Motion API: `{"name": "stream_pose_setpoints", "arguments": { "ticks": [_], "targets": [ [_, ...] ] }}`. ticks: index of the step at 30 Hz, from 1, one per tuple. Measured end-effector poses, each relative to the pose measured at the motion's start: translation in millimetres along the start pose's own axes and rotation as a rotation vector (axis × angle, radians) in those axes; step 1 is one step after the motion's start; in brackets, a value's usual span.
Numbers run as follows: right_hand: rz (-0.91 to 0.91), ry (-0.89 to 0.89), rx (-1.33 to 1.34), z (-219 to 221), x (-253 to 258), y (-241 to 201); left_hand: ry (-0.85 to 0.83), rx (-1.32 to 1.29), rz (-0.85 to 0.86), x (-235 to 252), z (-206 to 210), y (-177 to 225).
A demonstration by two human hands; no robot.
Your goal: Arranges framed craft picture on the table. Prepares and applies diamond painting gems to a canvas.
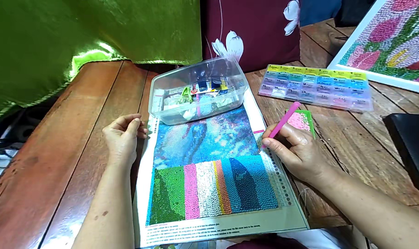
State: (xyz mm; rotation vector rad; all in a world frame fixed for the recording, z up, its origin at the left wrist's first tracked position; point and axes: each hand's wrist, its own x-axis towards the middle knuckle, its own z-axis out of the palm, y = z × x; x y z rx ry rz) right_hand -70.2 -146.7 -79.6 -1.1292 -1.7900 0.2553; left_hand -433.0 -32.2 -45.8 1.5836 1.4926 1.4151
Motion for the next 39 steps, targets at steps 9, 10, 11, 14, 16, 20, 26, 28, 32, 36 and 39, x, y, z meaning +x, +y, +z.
{"name": "stream_pose_setpoints", "arguments": {
  "ticks": [9, 10, 11, 14, 16, 20, 26, 28, 32, 36, 39],
  "targets": [
    [-0.064, -0.024, -0.052, 0.9, 0.5, 1.1, -0.004, 0.022, -0.001, -0.3, 0.2, 0.7],
    [-0.063, -0.026, -0.052, 0.9, 0.5, 1.4, -0.003, 0.024, -0.003, -0.5, 0.6, 1.0],
    [-0.063, -0.025, -0.052, 1.2, 0.3, 1.8, -0.001, 0.028, -0.003, -0.5, 0.9, 1.2],
    [-0.067, -0.021, -0.051, 1.7, 0.1, 2.1, -0.003, 0.026, -0.001, -0.7, 0.6, 0.9],
    [-0.060, -0.023, -0.055, 1.7, 0.3, 1.7, -0.008, 0.025, 0.001, -0.6, 0.1, -0.1],
    [-0.051, -0.029, -0.049, 1.3, 0.1, 1.7, -0.013, 0.043, 0.011, -0.7, 0.4, -1.0],
    [0.063, -0.010, 0.068, -3.1, 1.0, -2.1, -0.011, 0.050, 0.008, -0.8, 0.7, -1.4],
    [0.047, -0.005, 0.064, -2.7, 0.4, -1.5, -0.014, 0.060, 0.008, -0.9, 0.6, -0.9],
    [0.039, -0.013, 0.057, -2.5, -0.5, 0.0, -0.020, 0.061, 0.006, -0.7, 1.0, -0.6],
    [0.026, -0.023, 0.043, -2.8, 0.1, -0.7, -0.035, 0.080, 0.009, -0.3, -0.4, 0.0],
    [0.017, -0.033, 0.039, -2.2, -0.4, 1.0, -0.028, 0.070, 0.016, 0.1, -0.4, -1.7]
  ]
}}
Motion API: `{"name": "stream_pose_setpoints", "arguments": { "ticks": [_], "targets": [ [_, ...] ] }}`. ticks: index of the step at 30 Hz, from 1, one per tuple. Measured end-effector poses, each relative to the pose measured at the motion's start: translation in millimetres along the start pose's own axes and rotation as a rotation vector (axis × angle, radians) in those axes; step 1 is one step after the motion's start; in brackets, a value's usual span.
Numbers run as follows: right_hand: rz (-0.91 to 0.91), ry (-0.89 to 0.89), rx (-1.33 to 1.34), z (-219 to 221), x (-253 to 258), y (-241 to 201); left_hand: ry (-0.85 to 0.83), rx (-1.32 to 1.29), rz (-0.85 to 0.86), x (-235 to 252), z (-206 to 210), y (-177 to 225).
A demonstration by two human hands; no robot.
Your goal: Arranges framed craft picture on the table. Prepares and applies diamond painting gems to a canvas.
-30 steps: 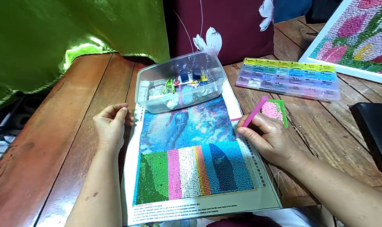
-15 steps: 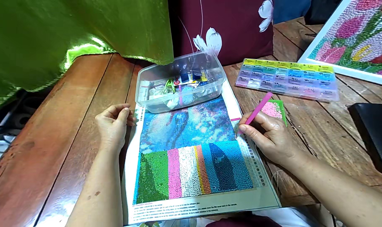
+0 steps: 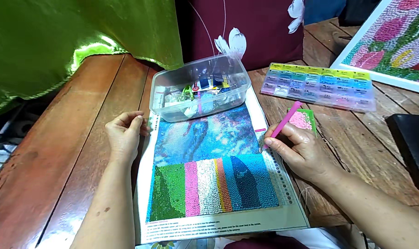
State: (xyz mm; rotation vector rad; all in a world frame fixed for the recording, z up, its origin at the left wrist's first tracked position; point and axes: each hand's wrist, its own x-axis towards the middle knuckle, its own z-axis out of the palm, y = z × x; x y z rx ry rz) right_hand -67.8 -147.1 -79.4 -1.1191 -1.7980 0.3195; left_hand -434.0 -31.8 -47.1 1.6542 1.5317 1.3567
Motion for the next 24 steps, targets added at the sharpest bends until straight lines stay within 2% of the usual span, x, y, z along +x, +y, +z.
{"name": "stream_pose_setpoints", "arguments": {
  "ticks": [18, 24],
  "targets": [
    [-0.041, -0.027, 0.013, 0.7, 0.4, 1.8, 0.006, 0.001, 0.002, -0.1, 0.7, 0.1],
    [0.077, 0.018, 0.120, -1.4, 1.2, -1.3, 0.006, 0.006, 0.005, -0.7, 1.2, 0.2]
  ]
}}
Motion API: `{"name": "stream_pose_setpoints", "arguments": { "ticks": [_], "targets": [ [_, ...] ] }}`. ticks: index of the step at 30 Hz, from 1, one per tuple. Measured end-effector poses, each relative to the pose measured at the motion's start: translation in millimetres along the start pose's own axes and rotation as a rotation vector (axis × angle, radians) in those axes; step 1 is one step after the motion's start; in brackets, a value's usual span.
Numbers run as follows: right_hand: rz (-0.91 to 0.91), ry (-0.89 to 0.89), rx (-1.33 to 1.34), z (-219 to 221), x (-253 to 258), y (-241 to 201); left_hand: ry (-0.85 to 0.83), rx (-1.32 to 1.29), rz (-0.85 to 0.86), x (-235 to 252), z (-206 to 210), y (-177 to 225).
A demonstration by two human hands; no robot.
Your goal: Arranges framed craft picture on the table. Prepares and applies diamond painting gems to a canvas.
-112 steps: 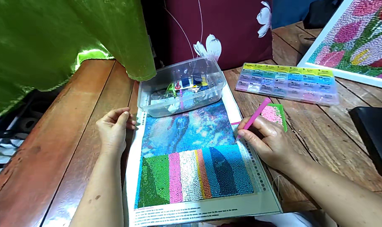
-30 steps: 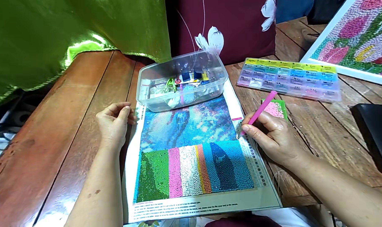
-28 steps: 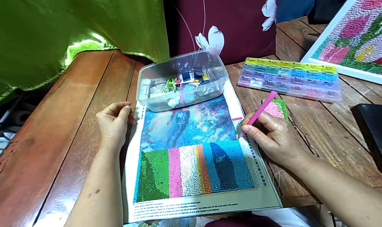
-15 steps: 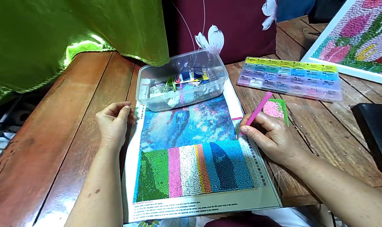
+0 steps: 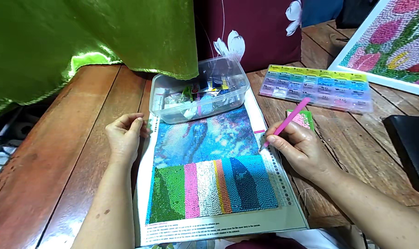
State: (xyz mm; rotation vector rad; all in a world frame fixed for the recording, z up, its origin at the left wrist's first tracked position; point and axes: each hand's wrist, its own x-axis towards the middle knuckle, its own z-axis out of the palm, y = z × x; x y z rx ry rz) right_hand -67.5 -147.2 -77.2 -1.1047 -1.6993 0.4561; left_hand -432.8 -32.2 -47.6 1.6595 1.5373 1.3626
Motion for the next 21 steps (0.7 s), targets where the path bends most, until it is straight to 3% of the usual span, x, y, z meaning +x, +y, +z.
{"name": "stream_pose_setpoints", "arguments": {
  "ticks": [21],
  "targets": [
    [-0.059, -0.040, -0.097, 1.7, 0.0, 1.5, -0.011, 0.002, 0.008, 0.2, -1.3, -1.4]
  ]
}}
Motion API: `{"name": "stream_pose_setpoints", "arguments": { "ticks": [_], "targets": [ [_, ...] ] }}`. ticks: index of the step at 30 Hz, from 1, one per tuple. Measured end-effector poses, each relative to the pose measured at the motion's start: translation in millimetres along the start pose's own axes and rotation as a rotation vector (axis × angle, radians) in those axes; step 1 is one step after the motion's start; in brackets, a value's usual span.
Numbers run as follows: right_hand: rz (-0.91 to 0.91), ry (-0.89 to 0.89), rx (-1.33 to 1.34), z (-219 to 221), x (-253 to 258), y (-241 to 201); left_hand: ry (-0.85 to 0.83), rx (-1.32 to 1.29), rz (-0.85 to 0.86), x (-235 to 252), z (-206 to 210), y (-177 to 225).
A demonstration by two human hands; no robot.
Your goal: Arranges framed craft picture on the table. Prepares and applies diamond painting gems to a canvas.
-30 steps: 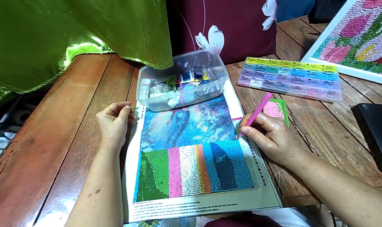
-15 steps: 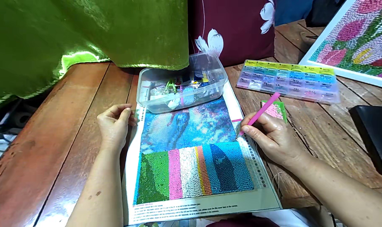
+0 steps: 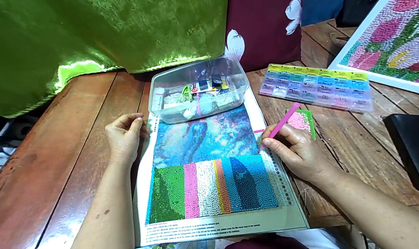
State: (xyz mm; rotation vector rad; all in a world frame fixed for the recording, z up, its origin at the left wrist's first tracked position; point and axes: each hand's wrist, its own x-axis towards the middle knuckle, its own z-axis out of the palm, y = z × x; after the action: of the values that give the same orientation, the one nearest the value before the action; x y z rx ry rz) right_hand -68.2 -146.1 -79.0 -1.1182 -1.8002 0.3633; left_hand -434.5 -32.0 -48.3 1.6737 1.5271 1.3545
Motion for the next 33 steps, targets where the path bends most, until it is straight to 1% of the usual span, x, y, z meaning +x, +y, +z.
{"name": "stream_pose_setpoints", "arguments": {
  "ticks": [5, 11, 25, 33],
  "targets": [
    [0.015, 0.001, 0.024, 0.4, 0.1, 0.1, 0.001, 0.012, -0.006, -0.7, 0.7, 1.0],
    [0.106, 0.045, 0.130, -2.2, 0.5, -1.2, -0.002, 0.006, 0.006, -0.2, 0.3, -0.3],
    [0.054, 0.017, 0.049, -0.6, 0.3, -0.5, 0.003, 0.020, -0.005, -0.6, 0.9, 0.5],
    [0.071, 0.041, 0.053, -1.0, 0.6, 0.4, 0.003, 0.019, -0.007, -0.1, 0.9, -0.3]
  ]
}}
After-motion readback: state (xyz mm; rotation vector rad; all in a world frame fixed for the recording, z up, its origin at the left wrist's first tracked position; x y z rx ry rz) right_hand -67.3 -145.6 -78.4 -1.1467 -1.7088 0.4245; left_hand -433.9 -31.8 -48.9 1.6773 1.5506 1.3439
